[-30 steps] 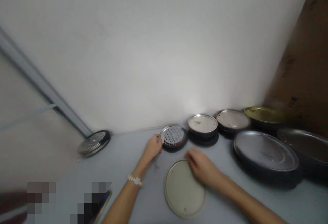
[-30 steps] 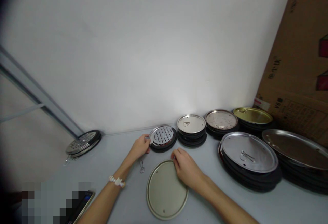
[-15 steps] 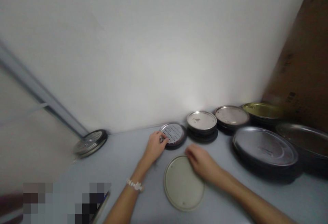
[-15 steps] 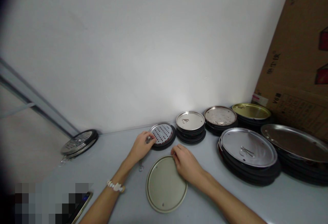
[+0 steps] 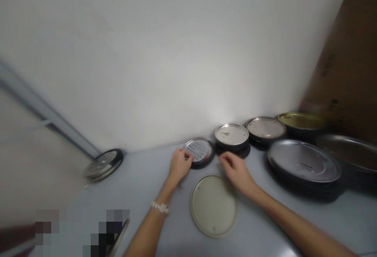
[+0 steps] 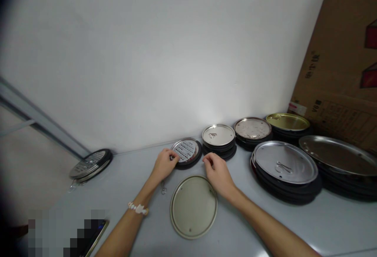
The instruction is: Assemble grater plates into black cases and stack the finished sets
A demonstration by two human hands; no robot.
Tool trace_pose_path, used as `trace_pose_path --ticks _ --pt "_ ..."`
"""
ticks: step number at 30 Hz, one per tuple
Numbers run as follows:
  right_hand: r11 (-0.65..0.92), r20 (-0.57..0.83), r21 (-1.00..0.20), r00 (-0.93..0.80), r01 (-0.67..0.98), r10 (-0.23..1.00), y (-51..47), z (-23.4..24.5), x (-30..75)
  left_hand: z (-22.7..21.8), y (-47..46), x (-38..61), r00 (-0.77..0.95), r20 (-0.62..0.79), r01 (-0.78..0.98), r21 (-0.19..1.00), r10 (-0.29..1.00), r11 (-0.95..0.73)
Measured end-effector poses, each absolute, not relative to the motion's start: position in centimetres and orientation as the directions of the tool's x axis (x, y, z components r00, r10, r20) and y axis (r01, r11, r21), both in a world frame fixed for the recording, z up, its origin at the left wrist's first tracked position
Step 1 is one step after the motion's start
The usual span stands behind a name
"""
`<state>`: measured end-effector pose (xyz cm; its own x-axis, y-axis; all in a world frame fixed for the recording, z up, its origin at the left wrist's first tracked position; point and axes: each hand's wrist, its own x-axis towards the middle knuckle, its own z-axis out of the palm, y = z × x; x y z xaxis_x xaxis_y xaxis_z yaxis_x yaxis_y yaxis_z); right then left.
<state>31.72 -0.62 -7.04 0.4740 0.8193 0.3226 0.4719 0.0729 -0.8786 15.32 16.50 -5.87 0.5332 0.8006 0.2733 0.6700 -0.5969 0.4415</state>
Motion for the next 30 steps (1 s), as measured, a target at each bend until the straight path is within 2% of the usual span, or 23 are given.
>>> trace_pose_path --ticks 9,19,25,27,30 --pt "0.070 0.326 -0.880 0.488 0.470 0.810 -0.5 -7.1 31.8 -6.9 16.5 15.3 0.497 0.386 0.630 0.456 0.777 -0.629" --pt "0.063 0.314 -0.867 0.444 0.494 0.839 -0.4 -7.7 31.2 -5.1 15.5 15.2 0.496 0.472 0.509 0.521 0.729 -0.685" --pt "0.062 0.314 -0.881 0.482 0.469 0.818 -0.2 -7.5 31.3 -3.4 14.7 14.8 0.535 0.434 0.496 0.533 0.725 -0.686" --pt "0.060 0.312 -0.889 0.504 0.454 0.805 -0.1 -7.4 31.5 -2.1 13.1 13.5 0.590 0.376 0.496 0.530 0.714 -0.688" --pt "0.062 0.312 -0.901 0.542 0.429 0.780 -0.1 -7.1 31.9 -1.1 8.9 10.8 0.745 0.224 0.450 0.528 0.629 -0.721"
